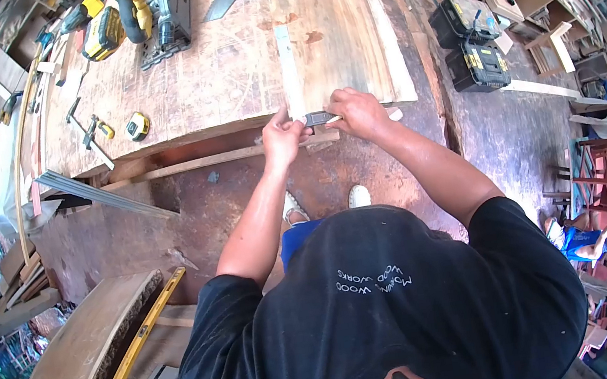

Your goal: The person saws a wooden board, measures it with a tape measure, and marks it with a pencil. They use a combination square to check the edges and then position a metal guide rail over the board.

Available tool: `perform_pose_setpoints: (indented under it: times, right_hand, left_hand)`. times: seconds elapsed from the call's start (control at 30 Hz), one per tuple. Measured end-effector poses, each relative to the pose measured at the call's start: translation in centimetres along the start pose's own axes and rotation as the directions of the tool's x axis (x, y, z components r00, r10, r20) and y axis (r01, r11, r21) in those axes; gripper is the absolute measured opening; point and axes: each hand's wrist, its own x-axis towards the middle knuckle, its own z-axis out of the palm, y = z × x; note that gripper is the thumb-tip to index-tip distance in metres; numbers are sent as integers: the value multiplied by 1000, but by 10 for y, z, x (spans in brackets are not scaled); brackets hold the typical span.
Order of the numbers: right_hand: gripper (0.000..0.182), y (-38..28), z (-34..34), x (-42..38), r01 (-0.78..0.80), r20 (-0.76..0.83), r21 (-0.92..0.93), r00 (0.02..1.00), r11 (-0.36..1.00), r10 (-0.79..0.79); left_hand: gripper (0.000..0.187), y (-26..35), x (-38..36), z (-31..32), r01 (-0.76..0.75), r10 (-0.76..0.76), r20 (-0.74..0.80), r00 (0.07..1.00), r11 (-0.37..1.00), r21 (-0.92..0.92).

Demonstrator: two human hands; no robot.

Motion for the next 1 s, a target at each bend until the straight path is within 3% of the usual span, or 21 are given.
perform_pose_setpoints:
  times: [1.0]
  right_hand:
    - [29,2,-3,-1,21,-21,25,1000,999,-20]
  left_hand:
    - [60,0,-2,5,-60,60,-21,998,998,4]
